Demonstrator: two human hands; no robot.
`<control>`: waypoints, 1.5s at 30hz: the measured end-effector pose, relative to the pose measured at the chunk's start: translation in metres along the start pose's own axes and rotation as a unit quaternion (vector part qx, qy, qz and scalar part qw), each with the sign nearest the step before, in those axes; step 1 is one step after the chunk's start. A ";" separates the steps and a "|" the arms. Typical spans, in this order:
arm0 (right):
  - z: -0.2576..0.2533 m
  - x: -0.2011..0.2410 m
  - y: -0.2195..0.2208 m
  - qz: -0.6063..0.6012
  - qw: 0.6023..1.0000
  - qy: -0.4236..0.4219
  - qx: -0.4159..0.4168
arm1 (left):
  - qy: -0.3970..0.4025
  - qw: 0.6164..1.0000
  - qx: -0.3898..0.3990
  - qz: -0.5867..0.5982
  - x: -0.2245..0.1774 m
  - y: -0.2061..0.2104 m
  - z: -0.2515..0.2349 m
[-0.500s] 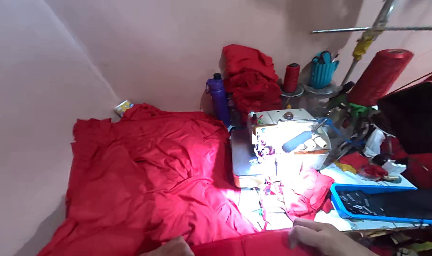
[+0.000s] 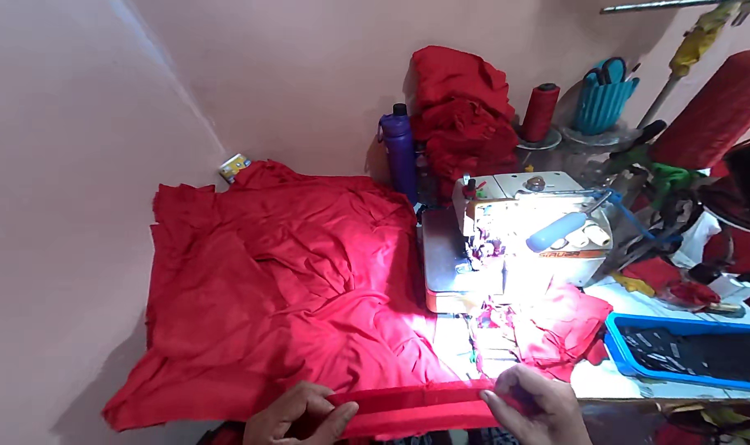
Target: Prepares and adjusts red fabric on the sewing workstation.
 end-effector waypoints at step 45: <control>-0.041 0.018 0.031 0.079 0.988 0.005 -0.134 | 0.150 0.975 -0.014 -0.161 -0.032 -0.042 -0.102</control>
Point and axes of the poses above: each hand's wrist, its own z-axis away from the middle knuckle, its own y-axis out of the palm, x = y × z, the point moved 3 cm from there along -z, towards the middle knuckle, and after that the axes turned 14 degrees about x, right-handed, at the moved point
